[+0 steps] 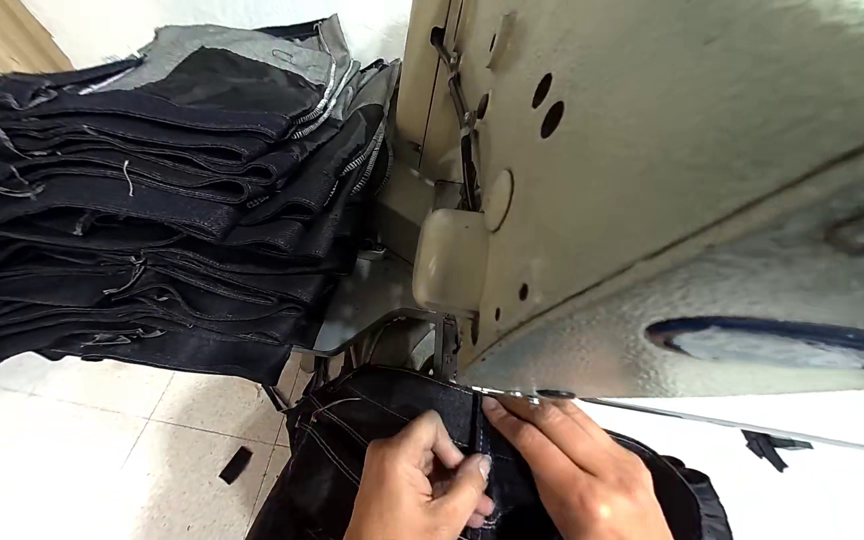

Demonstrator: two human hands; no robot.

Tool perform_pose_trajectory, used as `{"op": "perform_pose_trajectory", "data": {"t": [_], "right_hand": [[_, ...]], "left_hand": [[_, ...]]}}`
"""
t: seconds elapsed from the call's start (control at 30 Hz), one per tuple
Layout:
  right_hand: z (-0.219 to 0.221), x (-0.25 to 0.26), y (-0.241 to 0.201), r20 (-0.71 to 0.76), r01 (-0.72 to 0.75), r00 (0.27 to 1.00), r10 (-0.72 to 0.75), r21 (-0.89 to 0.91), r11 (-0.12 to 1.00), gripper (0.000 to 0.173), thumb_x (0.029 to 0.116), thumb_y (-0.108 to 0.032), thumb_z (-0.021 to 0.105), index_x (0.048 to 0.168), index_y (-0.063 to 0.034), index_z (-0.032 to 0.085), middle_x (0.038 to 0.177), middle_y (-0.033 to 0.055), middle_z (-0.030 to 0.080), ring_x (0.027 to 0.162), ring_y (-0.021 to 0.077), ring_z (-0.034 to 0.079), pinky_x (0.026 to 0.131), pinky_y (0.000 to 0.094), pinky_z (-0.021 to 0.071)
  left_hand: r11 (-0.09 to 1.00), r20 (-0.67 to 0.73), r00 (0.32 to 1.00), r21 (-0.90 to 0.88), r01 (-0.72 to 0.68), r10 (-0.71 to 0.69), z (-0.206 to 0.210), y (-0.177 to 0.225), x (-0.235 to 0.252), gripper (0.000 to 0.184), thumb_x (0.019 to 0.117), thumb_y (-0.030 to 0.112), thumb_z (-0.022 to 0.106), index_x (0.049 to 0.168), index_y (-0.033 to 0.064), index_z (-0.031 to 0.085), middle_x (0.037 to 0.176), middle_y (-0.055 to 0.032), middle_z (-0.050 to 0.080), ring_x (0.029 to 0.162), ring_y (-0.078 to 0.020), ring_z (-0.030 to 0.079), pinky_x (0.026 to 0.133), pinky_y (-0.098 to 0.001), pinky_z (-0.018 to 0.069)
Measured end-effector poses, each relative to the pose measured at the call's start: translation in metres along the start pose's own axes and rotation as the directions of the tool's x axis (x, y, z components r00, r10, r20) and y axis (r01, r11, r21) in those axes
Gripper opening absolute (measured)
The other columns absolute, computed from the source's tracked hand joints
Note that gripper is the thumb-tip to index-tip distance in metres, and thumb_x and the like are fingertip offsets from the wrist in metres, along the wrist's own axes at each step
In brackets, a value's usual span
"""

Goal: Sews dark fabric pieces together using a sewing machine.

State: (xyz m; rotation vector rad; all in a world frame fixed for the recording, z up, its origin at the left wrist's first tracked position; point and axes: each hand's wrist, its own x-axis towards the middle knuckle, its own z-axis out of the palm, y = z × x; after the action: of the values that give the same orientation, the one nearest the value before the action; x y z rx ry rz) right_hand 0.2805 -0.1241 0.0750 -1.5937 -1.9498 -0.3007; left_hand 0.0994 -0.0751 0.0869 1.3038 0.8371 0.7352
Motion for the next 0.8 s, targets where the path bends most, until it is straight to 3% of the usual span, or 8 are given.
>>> {"op": "perform_pose_trajectory", "data": {"t": [0.13,0.23,0.33,0.43,0.53,0.6,0.67,0.8], "right_hand": [[-0.004,-0.004,0.001,0.059,0.005,0.998,-0.004,-0.014,1.000,0.033,0.0983,0.004,0.049,0.111,-0.0117,0.075,0.107,0.0071,0.074,0.104,0.0195,0.068,0.092,0.0232,0.0523],[-0.003,-0.007,0.006,0.054,-0.022,0.998,0.022,0.006,1.000,0.037,0.0973,0.002,0.048,0.116,-0.0166,0.074,0.106,0.0089,0.070,0.101,0.0204,0.065,0.087,0.0234,0.0527],[0.003,-0.010,0.014,0.021,-0.041,0.999,0.040,0.037,0.998,0.038,0.0973,0.000,0.048,0.116,-0.0215,0.074,0.102,0.0081,0.068,0.097,0.0197,0.065,0.083,0.0243,0.0540],[0.008,-0.013,0.018,-0.013,-0.064,0.998,0.065,0.057,0.996,0.040,0.0973,-0.004,0.047,0.116,-0.0269,0.075,0.099,0.0065,0.070,0.092,0.0203,0.068,0.076,0.0301,0.0558],[0.012,-0.021,0.028,-0.008,-0.115,0.993,0.120,0.231,0.966,0.038,0.1030,-0.012,0.047,0.123,-0.0320,0.072,0.100,0.0050,0.069,0.092,0.0158,0.067,0.078,0.0293,0.0549],[0.011,-0.028,0.039,0.020,-0.184,0.981,0.194,0.421,0.888,0.028,0.1068,-0.024,0.050,0.123,-0.0229,0.072,0.104,0.0038,0.070,0.099,0.0082,0.066,0.088,0.0225,0.0543],[0.012,-0.033,0.048,0.061,-0.295,0.953,0.297,0.415,0.861,0.036,0.1060,-0.041,0.051,0.114,-0.0094,0.067,0.098,0.0028,0.073,0.094,0.0063,0.069,0.085,0.0250,0.0566],[0.016,-0.025,0.054,0.039,-0.359,0.928,0.371,0.363,0.860,0.044,0.1046,-0.046,0.049,0.087,-0.0124,0.072,0.081,-0.0019,0.070,0.080,0.0041,0.065,0.077,0.0270,0.0502]], "left_hand": [[0.989,0.068,0.987,-0.023,0.145,-0.143,-0.003,0.007,0.003,0.026,0.0940,-0.002,0.068,0.109,0.0027,0.048,0.077,-0.0062,0.073,0.062,-0.0182,0.075,0.060,-0.0327,0.0651],[0.831,0.102,0.962,0.486,-0.269,0.252,-0.009,-0.006,0.004,0.030,0.0931,0.019,0.073,0.110,-0.0033,0.061,0.064,-0.0044,0.065,0.050,-0.0115,0.064,0.048,-0.0258,0.0554],[0.176,0.307,0.567,0.747,-0.641,0.764,-0.024,-0.034,0.021,0.020,0.0975,0.037,0.069,0.103,0.0183,0.070,0.079,0.0032,0.061,0.078,-0.0127,0.058,0.076,-0.0244,0.0486],[-0.043,0.523,0.408,0.652,-0.757,0.748,-0.033,-0.041,0.038,0.023,0.1052,0.033,0.056,0.120,0.0215,0.069,0.123,0.0040,0.071,0.121,-0.0165,0.059,0.107,-0.0322,0.0407],[0.055,0.545,0.479,0.620,-0.783,0.688,-0.037,-0.039,0.041,0.029,0.1050,0.040,0.055,0.123,0.0232,0.070,0.126,0.0071,0.070,0.121,-0.0128,0.059,0.105,-0.0270,0.0417],[0.100,0.533,0.528,0.635,-0.766,0.661,-0.036,-0.034,0.039,0.029,0.1040,0.040,0.056,0.124,0.0242,0.071,0.125,0.0079,0.071,0.120,-0.0125,0.060,0.103,-0.0255,0.0434],[0.081,0.516,0.544,0.673,-0.735,0.661,-0.032,-0.032,0.036,0.029,0.1038,0.040,0.057,0.123,0.0233,0.072,0.124,0.0073,0.072,0.119,-0.0129,0.061,0.101,-0.0245,0.0446],[0.028,0.457,0.581,0.770,-0.637,0.674,-0.017,-0.030,0.034,0.030,0.1041,0.040,0.055,0.119,0.0221,0.075,0.120,0.0064,0.074,0.112,-0.0140,0.064,0.098,-0.0244,0.0456]]}}
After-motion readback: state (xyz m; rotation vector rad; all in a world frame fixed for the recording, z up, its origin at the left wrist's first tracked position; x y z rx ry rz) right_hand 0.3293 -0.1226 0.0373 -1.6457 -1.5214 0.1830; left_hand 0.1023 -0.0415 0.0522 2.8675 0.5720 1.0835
